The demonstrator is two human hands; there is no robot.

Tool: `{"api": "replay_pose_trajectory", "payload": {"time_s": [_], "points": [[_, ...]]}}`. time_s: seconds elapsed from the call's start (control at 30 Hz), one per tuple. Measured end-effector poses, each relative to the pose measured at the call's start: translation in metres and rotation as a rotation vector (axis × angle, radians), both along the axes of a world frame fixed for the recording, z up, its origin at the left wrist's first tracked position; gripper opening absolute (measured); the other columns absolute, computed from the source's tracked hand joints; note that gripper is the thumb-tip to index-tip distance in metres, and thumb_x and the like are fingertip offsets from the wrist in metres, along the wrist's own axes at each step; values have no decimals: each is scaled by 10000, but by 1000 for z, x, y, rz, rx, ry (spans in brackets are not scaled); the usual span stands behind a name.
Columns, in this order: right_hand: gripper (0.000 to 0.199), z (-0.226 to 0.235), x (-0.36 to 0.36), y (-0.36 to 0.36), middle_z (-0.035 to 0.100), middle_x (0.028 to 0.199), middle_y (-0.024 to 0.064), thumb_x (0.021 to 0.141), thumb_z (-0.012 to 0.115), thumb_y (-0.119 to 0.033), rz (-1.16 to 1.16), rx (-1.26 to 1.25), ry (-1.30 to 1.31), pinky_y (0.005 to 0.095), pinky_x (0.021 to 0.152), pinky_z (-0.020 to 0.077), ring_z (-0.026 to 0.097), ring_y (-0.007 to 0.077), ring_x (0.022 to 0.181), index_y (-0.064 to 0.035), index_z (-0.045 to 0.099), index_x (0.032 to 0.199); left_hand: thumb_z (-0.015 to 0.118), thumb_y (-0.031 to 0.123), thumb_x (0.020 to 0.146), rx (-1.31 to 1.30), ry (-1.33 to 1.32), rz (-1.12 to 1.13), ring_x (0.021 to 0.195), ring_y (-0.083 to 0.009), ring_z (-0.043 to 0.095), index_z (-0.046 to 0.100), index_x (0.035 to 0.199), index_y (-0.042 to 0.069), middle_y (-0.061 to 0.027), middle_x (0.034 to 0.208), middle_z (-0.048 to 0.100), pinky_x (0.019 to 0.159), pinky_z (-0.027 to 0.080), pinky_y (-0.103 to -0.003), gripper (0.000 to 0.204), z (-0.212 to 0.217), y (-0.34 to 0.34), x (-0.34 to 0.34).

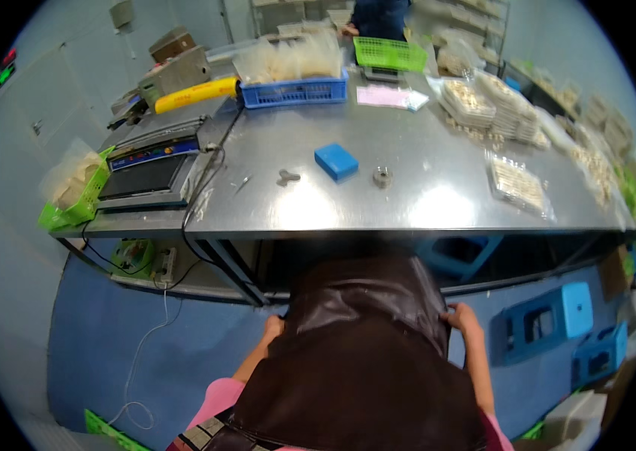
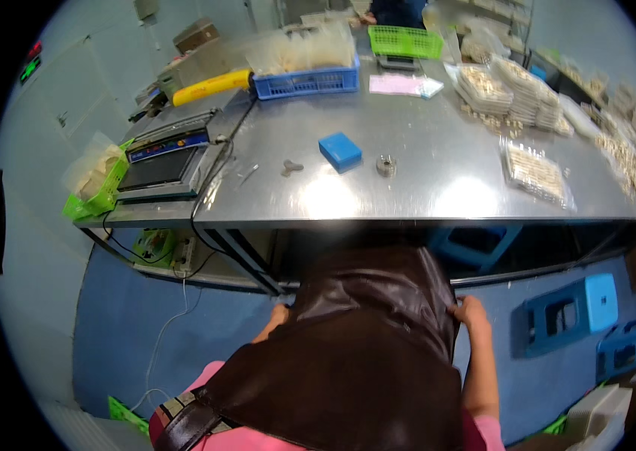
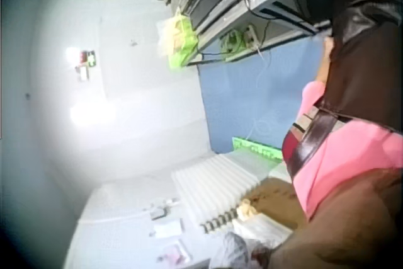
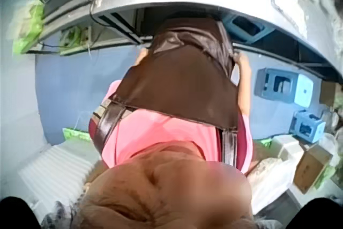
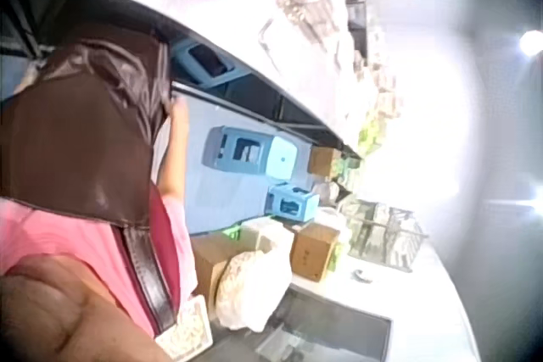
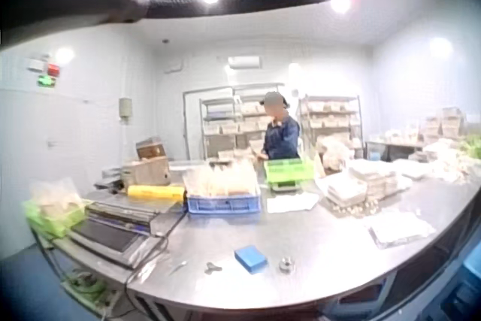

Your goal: The person removes yellow gloves and places them on a metal table. They open a blue case containing small metal components and use a tool to manipulate a cylindrical metal part held in their left hand. The person appears to be assembling or repairing the part by inserting small components into it.

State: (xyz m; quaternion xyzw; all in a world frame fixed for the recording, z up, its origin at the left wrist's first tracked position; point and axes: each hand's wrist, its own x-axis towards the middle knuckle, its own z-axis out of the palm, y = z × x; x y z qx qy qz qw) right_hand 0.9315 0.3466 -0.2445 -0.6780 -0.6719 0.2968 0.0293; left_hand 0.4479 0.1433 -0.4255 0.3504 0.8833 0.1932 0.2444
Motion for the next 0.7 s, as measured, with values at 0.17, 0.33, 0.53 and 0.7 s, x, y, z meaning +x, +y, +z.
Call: {"api": "replay_pose_trajectory", "payload": {"time_s": [0.17,0.33,0.53,0.7], "points": [[363,136,-35,-6,673,976,233,795,688,-178,170,283,77,368,805,520,672,302,890,52,649,1073,602,311,831,-131,180,-111,965,-402,619,683,892,-16,-253,935,652,825,494,-469,342,120,13,6],[361,188,-165,73,649,743,218,787,647,-228,501,470,303,370,702,509,657,347,739,39,653,1029,600,262,880,555,-154,45,589,-196,611,662,816,10,-78,643,640,591,477,-330,267,249,45,-8],[702,164,-325,167,572,1096,265,726,713,-340,626,558,105,423,840,494,587,399,974,5,465,1286,576,194,932,784,-661,-14,615,-83,571,635,961,14,-14,693,612,544,443,-207,192,285,133,22],[805,149,-361,201,558,1098,293,669,729,-424,501,487,-38,439,838,501,592,406,989,23,415,1260,545,168,958,758,-990,87,711,-143,603,561,1088,-12,-74,830,615,645,522,-258,222,299,200,30]]}}
